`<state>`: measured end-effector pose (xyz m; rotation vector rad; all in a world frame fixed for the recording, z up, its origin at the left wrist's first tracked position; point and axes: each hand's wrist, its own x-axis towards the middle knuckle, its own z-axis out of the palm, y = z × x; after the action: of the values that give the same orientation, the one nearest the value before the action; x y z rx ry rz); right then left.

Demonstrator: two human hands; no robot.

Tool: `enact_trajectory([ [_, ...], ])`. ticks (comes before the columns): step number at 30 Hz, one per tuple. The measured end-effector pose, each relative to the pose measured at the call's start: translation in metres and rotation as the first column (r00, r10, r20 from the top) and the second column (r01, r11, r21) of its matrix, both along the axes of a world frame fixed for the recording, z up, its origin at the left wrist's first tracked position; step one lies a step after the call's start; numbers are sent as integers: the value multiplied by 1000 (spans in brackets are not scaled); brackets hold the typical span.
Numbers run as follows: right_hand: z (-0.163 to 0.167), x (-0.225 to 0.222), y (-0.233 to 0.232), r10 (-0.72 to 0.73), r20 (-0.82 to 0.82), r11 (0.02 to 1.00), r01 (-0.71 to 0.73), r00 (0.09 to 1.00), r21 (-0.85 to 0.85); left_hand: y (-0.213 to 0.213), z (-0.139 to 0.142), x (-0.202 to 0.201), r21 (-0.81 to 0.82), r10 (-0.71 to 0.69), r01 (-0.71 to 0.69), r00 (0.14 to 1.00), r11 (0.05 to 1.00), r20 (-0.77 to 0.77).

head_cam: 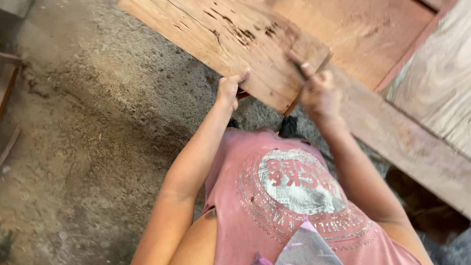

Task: The person mixes wood filler in a can, then uses a small putty knife to spread filler into the seams and cracks between wooden furniture panels on a workbench. They reposition and flip boards to reach the seams, hand one board to a coworker, and continue filling the remaining seams.

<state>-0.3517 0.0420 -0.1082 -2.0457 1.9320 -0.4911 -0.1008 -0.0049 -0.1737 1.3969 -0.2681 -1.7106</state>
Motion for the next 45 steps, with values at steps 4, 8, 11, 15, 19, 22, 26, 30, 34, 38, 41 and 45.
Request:
enact_trajectory([
  [4, -12, 13, -1, 317, 22, 949, -317, 948, -8, 9, 7, -16, -252, 182, -135, 968, 958, 171],
  [8, -16, -22, -7, 192, 45, 981, -191, 980, -28, 15, 16, -39, -129, 258, -230, 928, 964, 268],
  [11, -15, -69, -14, 133, 91, 990, -130, 987, -47, 20, 20, -48, -177, 238, -191, 925, 965, 297],
  [15, -8, -125, 12, 70, 201, 981, -31, 977, -194, 22, 14, -55, -358, 185, -111, 966, 927, 180],
  [19, 0, -144, 45, -140, 305, 976, 183, 942, -117, 19, 1, -70, -317, 151, -47, 938, 947, 313],
  [22, 5, -136, 55, -224, 333, 947, 285, 916, -150, 15, 1, -73, -150, -73, 200, 799, 968, 596],
  [26, 10, -125, 57, -297, 398, 912, 381, 868, -150, 14, 17, -44, 223, -442, 554, 299, 802, 846],
  [30, 12, -136, 50, -295, 395, 892, 399, 870, -213, 18, 55, -29, 447, -540, 557, 4, 700, 842],
  [34, 6, -169, 15, -316, 318, 901, 388, 894, -194, -4, 93, -60, 180, -193, 674, -56, 716, 980],
  [38, -4, -216, -56, -231, 246, 889, 307, 941, -339, -38, 112, -106, 529, -486, 630, -262, 568, 834],
  [41, -8, -254, -120, -219, 188, 871, 279, 957, -405, -47, 111, -130, 671, -604, 552, -336, 496, 723],
  [45, -12, -290, -211, -287, 176, 897, 329, 942, -294, -43, 101, -136, 714, -617, 534, -390, 453, 683],
])
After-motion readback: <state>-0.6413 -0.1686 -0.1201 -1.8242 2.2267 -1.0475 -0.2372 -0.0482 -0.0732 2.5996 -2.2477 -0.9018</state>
